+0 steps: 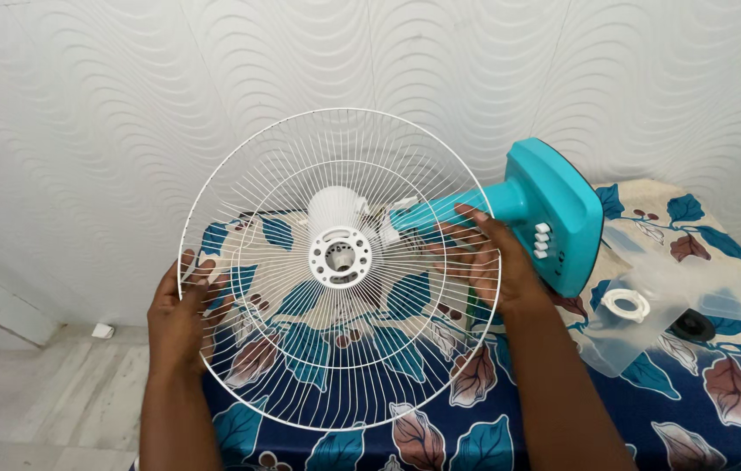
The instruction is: The person removes the central cap and fan blades from a teal table fan, then detaches the front grille and uses a screwdriver on the motor housing. The disassembly is partial; reassembly is not shown.
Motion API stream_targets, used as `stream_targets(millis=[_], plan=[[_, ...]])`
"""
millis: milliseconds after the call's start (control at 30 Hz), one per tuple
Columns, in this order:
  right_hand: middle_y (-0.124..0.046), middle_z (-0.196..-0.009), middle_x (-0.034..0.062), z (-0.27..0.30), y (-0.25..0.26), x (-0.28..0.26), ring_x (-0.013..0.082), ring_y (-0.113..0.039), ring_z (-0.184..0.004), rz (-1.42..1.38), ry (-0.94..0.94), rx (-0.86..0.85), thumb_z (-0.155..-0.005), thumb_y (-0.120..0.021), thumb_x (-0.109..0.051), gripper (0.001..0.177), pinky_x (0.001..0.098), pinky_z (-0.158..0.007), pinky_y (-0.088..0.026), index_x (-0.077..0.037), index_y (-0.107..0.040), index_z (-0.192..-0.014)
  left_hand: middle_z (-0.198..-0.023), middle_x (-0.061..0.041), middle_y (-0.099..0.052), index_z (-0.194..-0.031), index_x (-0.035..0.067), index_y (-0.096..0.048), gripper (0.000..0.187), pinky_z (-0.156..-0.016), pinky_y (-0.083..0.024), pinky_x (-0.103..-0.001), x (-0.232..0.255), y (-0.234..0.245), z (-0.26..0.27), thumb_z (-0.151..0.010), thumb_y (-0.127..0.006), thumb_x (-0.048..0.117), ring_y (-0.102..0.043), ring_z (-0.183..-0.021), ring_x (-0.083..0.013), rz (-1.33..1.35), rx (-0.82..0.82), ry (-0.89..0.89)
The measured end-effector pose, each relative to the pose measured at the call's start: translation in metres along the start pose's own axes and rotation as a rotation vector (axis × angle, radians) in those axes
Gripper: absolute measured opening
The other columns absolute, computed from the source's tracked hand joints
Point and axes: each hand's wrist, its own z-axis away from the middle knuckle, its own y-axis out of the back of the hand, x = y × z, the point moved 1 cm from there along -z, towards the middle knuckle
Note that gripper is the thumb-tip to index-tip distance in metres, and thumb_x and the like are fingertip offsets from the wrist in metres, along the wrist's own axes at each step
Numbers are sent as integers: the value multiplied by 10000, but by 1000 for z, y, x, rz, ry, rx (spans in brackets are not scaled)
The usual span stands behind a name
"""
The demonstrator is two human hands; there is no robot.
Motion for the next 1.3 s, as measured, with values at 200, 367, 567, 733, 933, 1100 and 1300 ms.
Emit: stream_targets(millis=[200,367,567,733,933,1100,1300], plan=[[-682,-1236,174,26,-28,-37,325,-716,-961,457,-12,235,-931,-603,-218,652,490,-782,-639,-179,-409,-1552,-1328,-121,-643,-1433,65,-539,524,-865,-602,-420,0,8,-14,-935,-446,-67,-688,-1111,-276,219,-64,-3],[-623,-1281,165,53,-42,-70,284,-727,-948,669,87,149,-916,-562,-26,769,428,-780,-643,-189,-240,-1595,-1335,-112,-649,-1425,30,-542,552,-904,-616,-406,11,-11,-13,-903,-431,-111,-672,-1137,-244,233,-120,3],[-657,-1293,143,82,-37,-105,303,-754,-871,634,234,318,-879,-417,79,768,411,-727,-659,-186,-320,-1594,-1374,-74,-605,-1439,72,-542,598,-911,-590,-411,38,-57,-1,-885,-420,-117,-656,-1160,-224,244,-183,-14],[-711,-1201,185,102,-17,-131,343,-764,-827,479,324,519,-913,-444,67,671,426,-652,-653,-131,-446,-1554,-1382,-60,-596,-1453,76,-526,602,-965,-577,-384,41,-103,-3,-874,-433,-60,-627,-1216,-217,368,-348,-35],[-733,-1183,223,133,20,-154,382,-779,-859,387,377,677,-903,-450,94,632,446,-667,-665,-48,-491,-1518,-1404,-78,-577,-1508,22,-500,598,-1052,-527,-373,20,-163,0,-911,-473,35,-585,-1278,-219,618,-567,-36],[-713,-1205,231,154,61,-170,398,-764,-879,275,412,738,-914,-443,84,634,484,-724,-658,-50,-475,-1532,-1450,-57,-558,-1529,89,-454,652,-1059,-487,-419,10,-214,25,-880,-495,122,-564,-1314,-241,664,-614,41],[-638,-1313,248,184,132,-181,461,-738,-976,252,421,757,-931,-391,58,684,492,-782,-654,-84,-345,-1599,-1527,-73,-506,-1552,121,-427,635,-1110,-468,-410,-5,-274,59,-997,-554,403,-526,-1374,-245,668,-713,92]])
